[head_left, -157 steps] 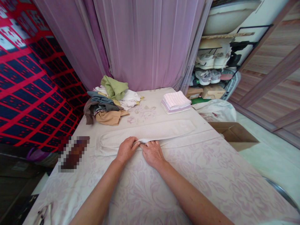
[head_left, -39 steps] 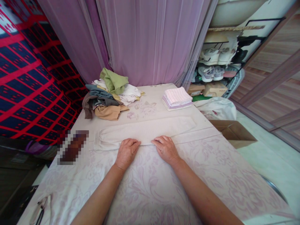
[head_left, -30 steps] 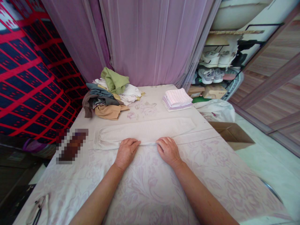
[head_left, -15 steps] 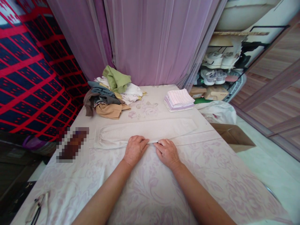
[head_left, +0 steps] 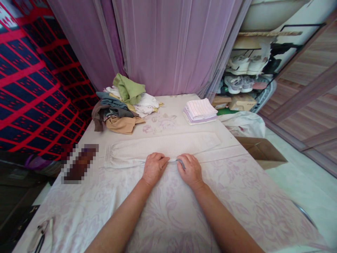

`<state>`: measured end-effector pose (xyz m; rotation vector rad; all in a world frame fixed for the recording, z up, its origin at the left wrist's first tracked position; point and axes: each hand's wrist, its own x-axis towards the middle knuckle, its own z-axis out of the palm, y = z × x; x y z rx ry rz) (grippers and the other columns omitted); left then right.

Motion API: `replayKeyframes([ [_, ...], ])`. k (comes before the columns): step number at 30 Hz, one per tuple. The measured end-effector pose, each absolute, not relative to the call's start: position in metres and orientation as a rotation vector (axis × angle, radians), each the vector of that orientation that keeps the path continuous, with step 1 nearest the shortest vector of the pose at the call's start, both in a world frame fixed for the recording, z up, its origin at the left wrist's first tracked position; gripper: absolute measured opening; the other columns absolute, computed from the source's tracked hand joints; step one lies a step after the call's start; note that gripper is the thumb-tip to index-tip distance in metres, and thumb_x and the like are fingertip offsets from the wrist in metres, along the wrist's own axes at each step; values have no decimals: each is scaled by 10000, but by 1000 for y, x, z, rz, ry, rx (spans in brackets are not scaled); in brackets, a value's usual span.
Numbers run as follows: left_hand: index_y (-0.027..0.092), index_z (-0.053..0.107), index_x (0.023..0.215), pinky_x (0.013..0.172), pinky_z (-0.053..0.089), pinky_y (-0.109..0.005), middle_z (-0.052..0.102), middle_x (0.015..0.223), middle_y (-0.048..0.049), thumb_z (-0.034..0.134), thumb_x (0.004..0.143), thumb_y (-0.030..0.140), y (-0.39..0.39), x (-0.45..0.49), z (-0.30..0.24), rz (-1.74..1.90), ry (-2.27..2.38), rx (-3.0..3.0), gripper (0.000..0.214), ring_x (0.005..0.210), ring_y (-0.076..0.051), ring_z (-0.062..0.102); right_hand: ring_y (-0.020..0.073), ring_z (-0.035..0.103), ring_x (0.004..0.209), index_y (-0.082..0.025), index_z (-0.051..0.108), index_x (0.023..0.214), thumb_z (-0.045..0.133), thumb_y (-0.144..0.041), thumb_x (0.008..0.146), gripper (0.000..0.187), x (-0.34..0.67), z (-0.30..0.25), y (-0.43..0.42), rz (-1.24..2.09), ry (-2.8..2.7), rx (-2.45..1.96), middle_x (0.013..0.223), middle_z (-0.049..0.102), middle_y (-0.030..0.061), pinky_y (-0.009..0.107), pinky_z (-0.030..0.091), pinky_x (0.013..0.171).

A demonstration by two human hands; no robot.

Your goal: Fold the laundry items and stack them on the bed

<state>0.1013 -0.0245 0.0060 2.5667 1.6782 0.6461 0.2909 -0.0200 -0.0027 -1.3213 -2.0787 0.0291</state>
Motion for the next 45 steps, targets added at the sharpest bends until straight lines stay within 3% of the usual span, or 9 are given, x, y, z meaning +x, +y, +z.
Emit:
replayKeyframes([
  [4, 268, 694, 1053, 770, 407, -349, 679, 956, -40, 606, 869, 253, -24, 102, 9, 630, 1669, 2552, 205, 910, -211, 552, 196, 531, 961, -231, 661, 1054, 522, -298, 902, 217, 288, 3, -13, 25, -2172, -1279, 1033, 656, 55, 334, 355, 829],
  [9, 268, 694, 1057, 774, 406, -354, 677, 958, -39, 604, 868, 253, -24, 102, 9, 623, 1693, 2510, 210, 918, -213, 551, 177, 527, 873, -258, 684, 920, 571, -304, 897, 124, 284, 4, -5, 37, -2312, -1259, 898, 680, 4, 326, 317, 769],
  [16, 262, 678, 1101, 781, 403, -355, 672, 945, -46, 576, 886, 356, -23, 103, 8, 637, 1722, 2459, 255, 913, -209, 556, 183, 513, 845, -213, 663, 894, 547, -244, 908, 121, 281, 6, -4, -83, -2338, -1279, 886, 669, 38, 322, 298, 759],
  [30, 301, 688, 1071, 762, 401, -347, 684, 988, -30, 582, 876, 221, -24, 105, 8, 566, 1773, 2478, 235, 931, -206, 557, 189, 527, 874, -207, 640, 920, 526, -163, 878, 129, 289, 5, -10, 23, -2347, -1262, 905, 670, 33, 322, 316, 780],
  [37, 268, 627, 1179, 840, 422, -374, 659, 1103, -50, 555, 873, 172, -29, 100, 11, 461, 1673, 2578, 329, 997, -218, 542, 182, 530, 880, -217, 658, 906, 532, -141, 861, 154, 294, 3, -10, 42, -2361, -1233, 895, 671, 29, 326, 324, 782],
  [45, 191, 500, 1325, 1010, 388, -415, 590, 1245, -95, 491, 889, 191, -36, 93, 6, 497, 1527, 2571, 436, 1160, -232, 492, 196, 533, 955, -222, 657, 1068, 518, -171, 870, 247, 283, 8, -20, 47, -2361, -1181, 1032, 662, 57, 343, 368, 838],
])
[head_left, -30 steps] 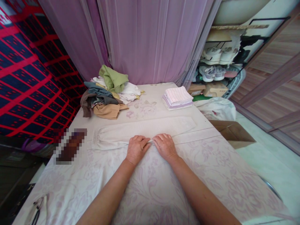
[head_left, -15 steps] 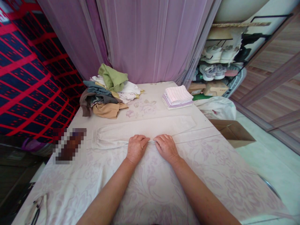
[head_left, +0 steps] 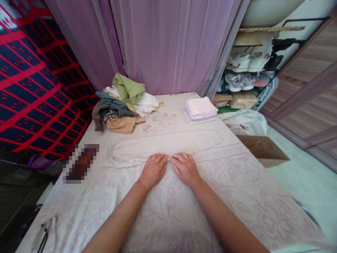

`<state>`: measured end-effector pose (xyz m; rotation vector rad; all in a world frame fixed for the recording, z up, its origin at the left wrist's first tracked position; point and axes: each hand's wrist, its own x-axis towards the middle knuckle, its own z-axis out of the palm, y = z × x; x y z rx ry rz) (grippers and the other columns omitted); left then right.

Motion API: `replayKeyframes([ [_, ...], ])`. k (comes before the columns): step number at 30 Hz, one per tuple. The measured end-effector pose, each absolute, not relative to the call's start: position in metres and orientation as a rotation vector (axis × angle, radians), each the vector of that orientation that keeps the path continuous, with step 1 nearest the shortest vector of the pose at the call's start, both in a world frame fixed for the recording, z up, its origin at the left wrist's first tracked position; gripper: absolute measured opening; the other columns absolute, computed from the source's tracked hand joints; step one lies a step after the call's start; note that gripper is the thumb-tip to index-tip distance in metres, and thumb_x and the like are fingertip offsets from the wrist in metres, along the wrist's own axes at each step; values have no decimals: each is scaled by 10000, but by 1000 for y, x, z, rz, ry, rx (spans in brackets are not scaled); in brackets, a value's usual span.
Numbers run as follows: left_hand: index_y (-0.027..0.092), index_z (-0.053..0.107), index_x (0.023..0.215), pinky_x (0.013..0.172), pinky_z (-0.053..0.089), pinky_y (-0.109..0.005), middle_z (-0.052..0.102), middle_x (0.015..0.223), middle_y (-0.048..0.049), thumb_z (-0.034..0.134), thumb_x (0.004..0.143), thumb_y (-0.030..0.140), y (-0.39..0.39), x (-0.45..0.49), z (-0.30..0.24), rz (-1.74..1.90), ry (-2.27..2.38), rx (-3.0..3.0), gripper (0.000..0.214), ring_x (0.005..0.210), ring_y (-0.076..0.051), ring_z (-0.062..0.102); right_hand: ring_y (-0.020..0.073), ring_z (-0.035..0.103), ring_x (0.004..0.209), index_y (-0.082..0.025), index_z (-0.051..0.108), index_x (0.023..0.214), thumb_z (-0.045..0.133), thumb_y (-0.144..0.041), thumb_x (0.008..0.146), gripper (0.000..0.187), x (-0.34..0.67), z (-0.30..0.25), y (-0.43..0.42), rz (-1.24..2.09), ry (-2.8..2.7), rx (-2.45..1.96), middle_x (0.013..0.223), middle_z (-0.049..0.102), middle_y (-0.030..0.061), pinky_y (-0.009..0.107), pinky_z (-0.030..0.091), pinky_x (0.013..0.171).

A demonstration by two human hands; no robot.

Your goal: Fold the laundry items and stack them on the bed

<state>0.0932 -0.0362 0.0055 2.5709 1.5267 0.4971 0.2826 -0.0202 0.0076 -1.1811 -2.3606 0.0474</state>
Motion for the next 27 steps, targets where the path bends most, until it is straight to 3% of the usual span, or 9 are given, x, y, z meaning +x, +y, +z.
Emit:
replayKeyframes([
  [5, 179, 509, 1312, 1037, 386, -414, 579, 1280, -101, 493, 895, 206, -40, 82, 0, 554, 1528, 2605, 418, 1202, -235, 489, 198, 536, 926, -244, 675, 1055, 528, -135, 845, 279, 281, 0, -21, 74, -2372, -1202, 1012, 665, 57, 341, 392, 809],
  [10, 206, 612, 1190, 952, 449, -388, 651, 1157, -86, 471, 918, 212, -46, 37, 2, 700, 1685, 2561, 306, 1069, -217, 569, 193, 544, 901, -229, 685, 986, 561, -175, 855, 188, 279, 2, -17, 68, -2365, -1223, 978, 673, 40, 329, 380, 789],
  [19, 213, 627, 1152, 912, 474, -418, 668, 1113, -99, 505, 899, 378, -64, -38, 3, 757, 1935, 2381, 326, 1028, -244, 601, 179, 564, 855, -246, 691, 959, 557, -211, 868, 166, 273, -3, -7, 92, -2328, -1248, 891, 674, 32, 313, 378, 769],
  [27, 227, 670, 1031, 885, 471, -394, 691, 1013, -74, 498, 899, 351, -60, -44, 7, 742, 1966, 2296, 251, 970, -227, 609, 180, 575, 850, -246, 691, 944, 531, -214, 878, 176, 275, -7, -4, 82, -2324, -1251, 883, 677, 34, 310, 382, 760],
])
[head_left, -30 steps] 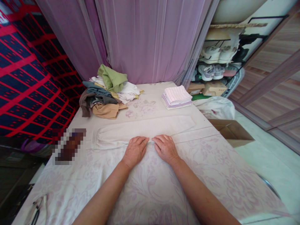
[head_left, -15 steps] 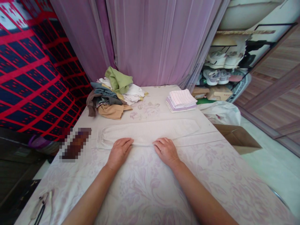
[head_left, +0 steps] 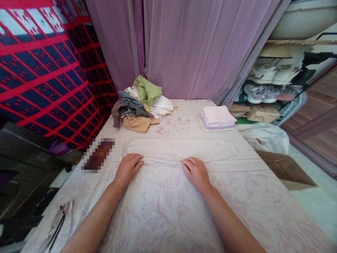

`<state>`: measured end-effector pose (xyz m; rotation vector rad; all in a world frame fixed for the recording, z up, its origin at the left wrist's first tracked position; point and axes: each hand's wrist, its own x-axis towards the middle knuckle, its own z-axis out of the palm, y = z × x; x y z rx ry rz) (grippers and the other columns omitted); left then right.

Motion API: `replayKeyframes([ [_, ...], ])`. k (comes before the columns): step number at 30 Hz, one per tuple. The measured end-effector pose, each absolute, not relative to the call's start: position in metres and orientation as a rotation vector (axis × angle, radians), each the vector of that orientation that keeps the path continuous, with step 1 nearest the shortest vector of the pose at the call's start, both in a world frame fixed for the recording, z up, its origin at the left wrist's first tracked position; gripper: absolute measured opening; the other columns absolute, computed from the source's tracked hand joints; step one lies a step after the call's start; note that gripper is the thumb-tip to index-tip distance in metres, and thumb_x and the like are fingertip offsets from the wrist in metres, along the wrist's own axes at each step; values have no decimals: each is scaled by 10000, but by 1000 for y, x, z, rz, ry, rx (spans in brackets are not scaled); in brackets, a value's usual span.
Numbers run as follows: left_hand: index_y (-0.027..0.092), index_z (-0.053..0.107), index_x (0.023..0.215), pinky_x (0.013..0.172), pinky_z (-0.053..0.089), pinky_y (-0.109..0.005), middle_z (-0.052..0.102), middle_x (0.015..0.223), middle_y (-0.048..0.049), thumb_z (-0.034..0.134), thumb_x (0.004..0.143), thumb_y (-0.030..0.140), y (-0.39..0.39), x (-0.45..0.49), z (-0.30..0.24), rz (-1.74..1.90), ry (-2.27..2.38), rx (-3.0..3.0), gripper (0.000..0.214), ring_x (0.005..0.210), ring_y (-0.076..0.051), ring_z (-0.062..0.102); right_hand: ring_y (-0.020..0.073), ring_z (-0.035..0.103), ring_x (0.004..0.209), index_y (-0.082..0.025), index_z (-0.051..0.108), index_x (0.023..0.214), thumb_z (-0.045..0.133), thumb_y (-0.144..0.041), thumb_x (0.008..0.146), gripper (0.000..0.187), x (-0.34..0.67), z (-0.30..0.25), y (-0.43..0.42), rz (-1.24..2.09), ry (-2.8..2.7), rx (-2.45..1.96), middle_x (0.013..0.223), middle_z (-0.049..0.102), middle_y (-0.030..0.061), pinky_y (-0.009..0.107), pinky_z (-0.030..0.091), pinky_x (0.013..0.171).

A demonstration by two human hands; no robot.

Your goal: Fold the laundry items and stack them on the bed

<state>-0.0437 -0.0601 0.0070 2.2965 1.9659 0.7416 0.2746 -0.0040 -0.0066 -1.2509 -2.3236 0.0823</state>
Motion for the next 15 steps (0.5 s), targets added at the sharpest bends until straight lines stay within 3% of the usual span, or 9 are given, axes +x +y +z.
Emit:
replayKeyframes([
  [7, 223, 690, 990, 802, 464, -365, 681, 958, -82, 466, 920, 316, -52, -44, 21, 581, 2021, 2463, 253, 903, -228, 597, 178, 572, 837, -233, 684, 909, 506, -234, 895, 179, 273, -9, -4, 66, -2299, -1284, 871, 678, 30, 303, 364, 749],
  [15, 212, 635, 1050, 870, 436, -387, 680, 1023, -82, 480, 912, 332, -42, -55, 26, 438, 2076, 2408, 240, 970, -244, 593, 180, 582, 833, -223, 682, 900, 512, -234, 889, 171, 273, -13, -5, 2, -2291, -1280, 859, 680, 31, 304, 360, 744],
])
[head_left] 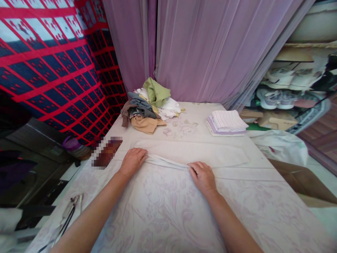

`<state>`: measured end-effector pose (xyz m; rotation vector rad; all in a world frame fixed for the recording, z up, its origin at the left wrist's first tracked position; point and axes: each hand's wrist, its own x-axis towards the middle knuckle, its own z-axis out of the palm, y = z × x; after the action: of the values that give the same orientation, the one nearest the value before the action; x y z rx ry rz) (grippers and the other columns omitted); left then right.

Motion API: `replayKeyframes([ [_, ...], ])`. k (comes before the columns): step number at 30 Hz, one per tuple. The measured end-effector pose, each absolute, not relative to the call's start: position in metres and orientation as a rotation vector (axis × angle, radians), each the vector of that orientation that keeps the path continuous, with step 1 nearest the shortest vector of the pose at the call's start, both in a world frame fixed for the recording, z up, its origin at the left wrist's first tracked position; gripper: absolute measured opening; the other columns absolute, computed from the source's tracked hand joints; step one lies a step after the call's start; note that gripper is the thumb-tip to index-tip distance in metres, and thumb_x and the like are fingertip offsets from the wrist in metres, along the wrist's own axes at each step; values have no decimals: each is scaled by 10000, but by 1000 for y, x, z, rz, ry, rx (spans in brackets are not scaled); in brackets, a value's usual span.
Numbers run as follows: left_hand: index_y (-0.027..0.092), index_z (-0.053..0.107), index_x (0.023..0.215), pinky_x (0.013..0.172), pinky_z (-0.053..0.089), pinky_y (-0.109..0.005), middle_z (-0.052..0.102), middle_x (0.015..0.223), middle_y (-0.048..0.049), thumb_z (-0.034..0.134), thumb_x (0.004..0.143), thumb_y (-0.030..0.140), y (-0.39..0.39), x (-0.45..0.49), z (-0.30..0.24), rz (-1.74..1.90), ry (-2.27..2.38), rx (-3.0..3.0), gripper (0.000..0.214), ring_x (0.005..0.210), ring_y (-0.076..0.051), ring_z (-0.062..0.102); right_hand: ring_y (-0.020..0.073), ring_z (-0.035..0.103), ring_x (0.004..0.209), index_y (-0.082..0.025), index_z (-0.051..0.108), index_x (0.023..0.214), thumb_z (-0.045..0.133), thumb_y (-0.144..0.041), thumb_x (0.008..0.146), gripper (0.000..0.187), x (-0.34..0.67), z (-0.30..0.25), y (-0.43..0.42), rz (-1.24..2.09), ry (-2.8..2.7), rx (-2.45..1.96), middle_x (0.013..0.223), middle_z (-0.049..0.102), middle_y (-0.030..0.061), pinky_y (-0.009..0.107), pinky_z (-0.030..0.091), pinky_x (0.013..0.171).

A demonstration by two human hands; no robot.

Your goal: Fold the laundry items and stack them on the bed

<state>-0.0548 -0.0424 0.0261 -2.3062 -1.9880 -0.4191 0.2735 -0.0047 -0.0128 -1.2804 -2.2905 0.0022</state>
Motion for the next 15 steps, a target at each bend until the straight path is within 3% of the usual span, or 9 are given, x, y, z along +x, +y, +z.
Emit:
replayKeyframes([
  [5, 172, 608, 1086, 901, 428, -390, 653, 1067, -112, 516, 870, 428, -66, -89, 33, -531, -2213, -1959, 347, 1030, -272, 572, 182, 591, 825, -224, 678, 899, 482, -241, 899, 196, 274, -15, -5, -17, -2284, -1258, 865, 687, 35, 306, 363, 740],
  [11, 197, 648, 879, 720, 465, -297, 679, 899, -49, 520, 803, 534, -81, -106, 34, -608, -2765, -1823, 368, 798, -204, 625, 187, 593, 817, -214, 677, 903, 458, -261, 918, 225, 275, -16, -4, -26, -2279, -1233, 850, 685, 39, 307, 365, 735],
  [15, 180, 639, 922, 699, 462, -278, 664, 860, -34, 601, 708, 488, -77, -107, 28, -765, -2884, -1824, 376, 780, -194, 619, 188, 595, 812, -207, 680, 902, 446, -266, 922, 242, 275, -18, -3, -31, -2275, -1222, 851, 685, 43, 307, 369, 737],
])
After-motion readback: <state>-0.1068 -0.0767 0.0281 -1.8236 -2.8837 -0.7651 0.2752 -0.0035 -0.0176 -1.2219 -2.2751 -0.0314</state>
